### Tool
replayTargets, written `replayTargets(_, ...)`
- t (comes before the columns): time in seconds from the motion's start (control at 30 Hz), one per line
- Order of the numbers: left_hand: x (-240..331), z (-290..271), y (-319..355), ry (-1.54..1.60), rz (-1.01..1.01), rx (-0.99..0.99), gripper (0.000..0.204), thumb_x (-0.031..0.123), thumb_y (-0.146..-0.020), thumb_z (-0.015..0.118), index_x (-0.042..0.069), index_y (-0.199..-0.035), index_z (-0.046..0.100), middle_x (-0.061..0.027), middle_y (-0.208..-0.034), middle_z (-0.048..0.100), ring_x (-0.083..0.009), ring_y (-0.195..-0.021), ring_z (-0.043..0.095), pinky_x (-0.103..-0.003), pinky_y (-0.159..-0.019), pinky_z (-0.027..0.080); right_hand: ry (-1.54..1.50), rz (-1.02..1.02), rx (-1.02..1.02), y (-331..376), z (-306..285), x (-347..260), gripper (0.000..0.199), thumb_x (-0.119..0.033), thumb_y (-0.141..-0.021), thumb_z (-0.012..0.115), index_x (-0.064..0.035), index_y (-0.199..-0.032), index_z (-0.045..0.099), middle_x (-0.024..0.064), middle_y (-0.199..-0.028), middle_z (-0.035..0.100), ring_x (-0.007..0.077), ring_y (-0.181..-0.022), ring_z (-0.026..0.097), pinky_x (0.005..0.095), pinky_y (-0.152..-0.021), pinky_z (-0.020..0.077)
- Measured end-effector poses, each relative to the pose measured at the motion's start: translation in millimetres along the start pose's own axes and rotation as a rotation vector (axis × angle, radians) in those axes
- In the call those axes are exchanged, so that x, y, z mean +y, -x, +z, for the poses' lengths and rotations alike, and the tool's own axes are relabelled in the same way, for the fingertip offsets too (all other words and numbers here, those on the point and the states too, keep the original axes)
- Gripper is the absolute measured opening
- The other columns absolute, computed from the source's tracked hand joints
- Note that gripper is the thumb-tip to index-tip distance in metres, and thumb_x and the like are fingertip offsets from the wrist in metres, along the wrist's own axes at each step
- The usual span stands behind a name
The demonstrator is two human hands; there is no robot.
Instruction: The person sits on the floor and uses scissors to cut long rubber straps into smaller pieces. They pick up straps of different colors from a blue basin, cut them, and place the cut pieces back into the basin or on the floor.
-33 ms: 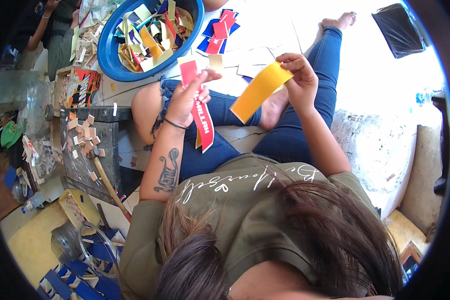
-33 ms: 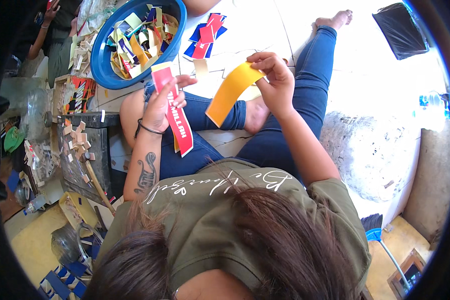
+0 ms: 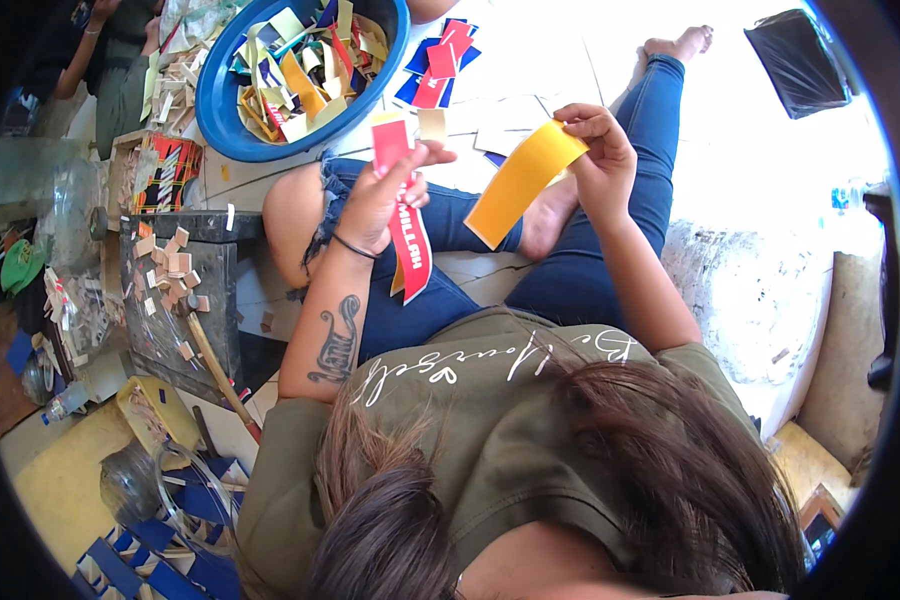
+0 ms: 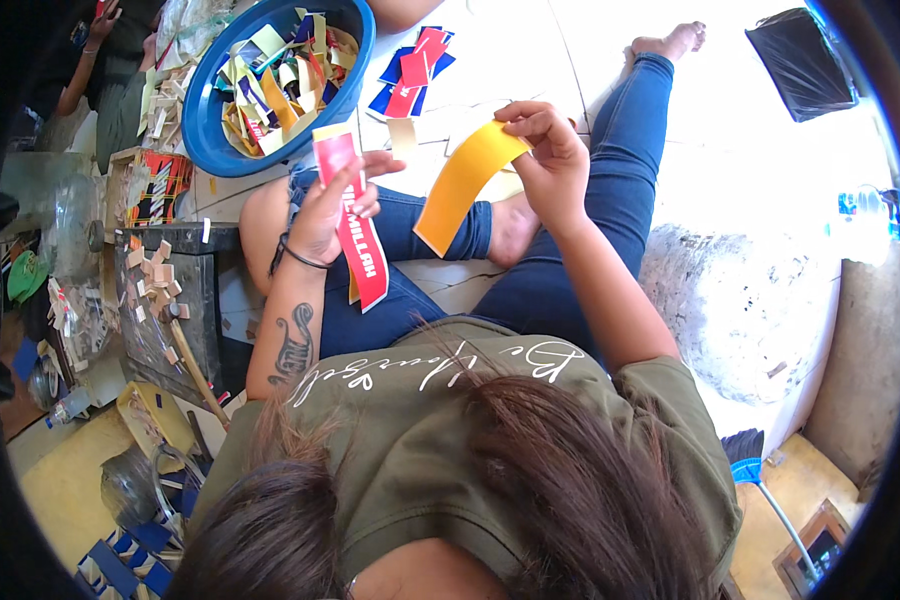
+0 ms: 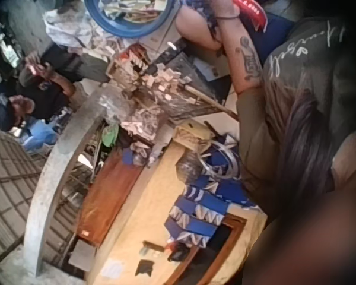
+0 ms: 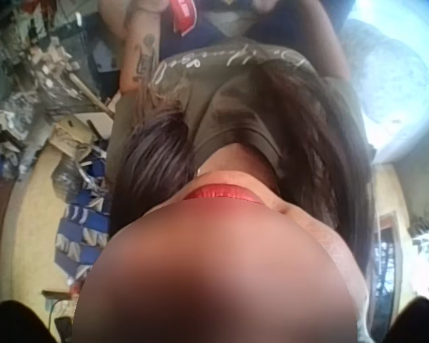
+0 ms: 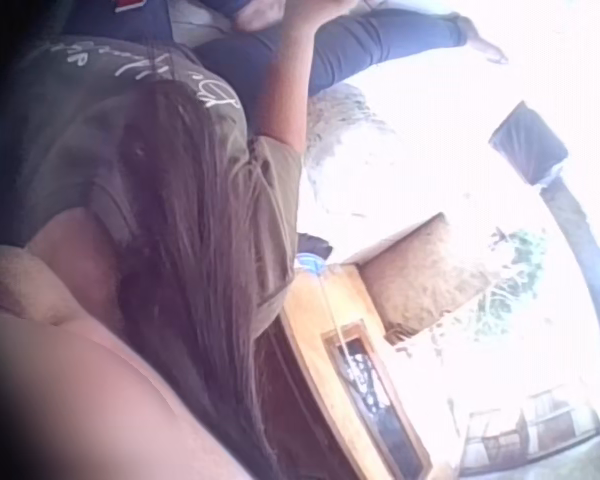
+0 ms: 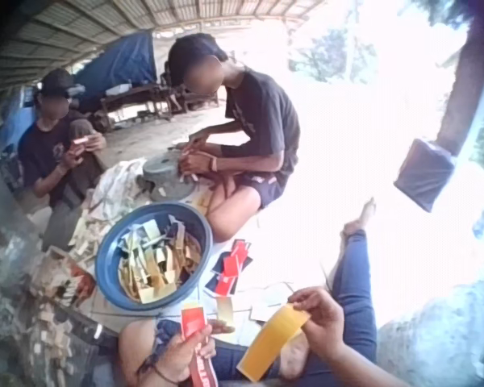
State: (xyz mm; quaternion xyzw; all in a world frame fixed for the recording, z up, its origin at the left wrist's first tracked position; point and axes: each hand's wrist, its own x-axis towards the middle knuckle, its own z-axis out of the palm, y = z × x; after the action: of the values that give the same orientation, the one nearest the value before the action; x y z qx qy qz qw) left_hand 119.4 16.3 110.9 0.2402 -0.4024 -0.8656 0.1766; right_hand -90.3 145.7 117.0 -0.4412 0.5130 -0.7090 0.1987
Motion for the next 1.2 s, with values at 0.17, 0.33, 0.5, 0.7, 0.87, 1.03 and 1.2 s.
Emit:
replayTargets(0.17, -3.7, 11.4, 8.8, -0.047, 0.052, -0.069, 0.03, 0.017, -0.087, 0.052, -0.004, -0.107, 0.048, -0.0118, -0.097, 0.058, -0.0027, -0.055, 0.036, -0.016, -0.054, 0.034, 0.091, 0.081, -0.243, -5.7, 2.0, 27.1, 0.023, 0.019, -0.068, 0.049, 0.0022, -0.084, 0.05, 0.0102, -0.097, 0.053, 0.0181, -0.093, 0.056, 0.0267, -0.081, 0.0472)
replayTargets(0.33, 31.7, -30.5, 32.4, 0.165, 0.123, 0.155, 0.043, 0.027, -0.091, 0.033, -0.008, -0.113, 0.044, -0.0197, -0.106, 0.054, -0.006, -0.053, 0.036, -0.02, -0.055, 0.035, 1.232, 0.392, -1.205, -28.9, -21.4, 74.6, 0.033, 0.007, -0.063, 0.053, -0.0033, -0.094, 0.059, 0.0141, -0.094, 0.06, 0.0267, -0.087, 0.058, 0.0337, -0.078, 0.0459)
replayTargets(0.5, 33.7, -40.7, 45.1, 0.219, 0.086, 0.132, 0.042, 0.028, -0.09, 0.036, -0.007, -0.113, 0.044, -0.0196, -0.102, 0.056, -0.0063, -0.051, 0.036, -0.021, -0.052, 0.035, 0.993, 0.31, -0.63, -46.7, 26.0, 135.1, 0.038, -0.006, -0.067, 0.06, -0.003, -0.105, 0.057, 0.0171, -0.094, 0.06, 0.0309, -0.091, 0.057, 0.0373, -0.081, 0.0446)
replayTargets(0.7, 16.0, -31.9, 21.5, 0.358, -0.018, 0.081, 0.041, 0.029, -0.089, 0.041, -0.005, -0.111, 0.046, -0.015, -0.1, 0.055, -0.0062, -0.051, 0.035, -0.02, -0.053, 0.035, 0.743, 0.551, -0.495, -39.3, 81.7, 173.4, 0.028, -0.003, -0.069, 0.06, 0.0, -0.096, 0.06, 0.0171, -0.096, 0.061, 0.0285, -0.092, 0.058, 0.0336, -0.083, 0.0456)
replayTargets(0.87, 10.1, -31.2, 15.2, 0.184, 0.071, 0.22, 0.035, 0.025, -0.089, 0.045, -0.003, -0.108, 0.049, -0.0129, -0.1, 0.056, -0.004, -0.053, 0.036, -0.019, -0.052, 0.034, -0.377, 0.331, -0.348, -29.5, 22.0, 101.4, 0.009, 0.003, -0.078, 0.055, -0.0048, -0.081, 0.059, 0.0104, -0.099, 0.057, 0.0192, -0.093, 0.055, 0.0306, -0.079, 0.0473)
replayTargets(1.03, -2.4, -9.9, -14.6, -0.153, 0.07, 0.062, 0.031, 0.027, -0.085, 0.056, 0.0, -0.101, 0.057, -0.0015, -0.086, 0.057, -0.0016, -0.055, 0.035, -0.017, -0.052, 0.033, -0.614, 0.339, -0.361, -28.6, -6.2, 46.2, 0.007, -0.006, -0.083, 0.055, -0.0079, -0.076, 0.056, 0.0134, -0.106, 0.054, 0.0195, -0.095, 0.056, 0.0278, -0.078, 0.0488)
replayTargets(1.2, -15.3, 5.6, -7.3, -0.23, -0.154, 0.023, 0.032, 0.015, -0.076, 0.068, -0.001, -0.101, 0.055, -0.0017, -0.084, 0.057, -0.0079, -0.073, 0.053, -0.019, -0.064, 0.043, -0.565, 0.353, -0.424, -17.8, -22.7, 51.7, 0.009, -0.004, -0.083, 0.053, -0.0083, -0.075, 0.055, 0.0142, -0.108, 0.054, 0.0203, -0.094, 0.057, 0.028, -0.08, 0.0468)
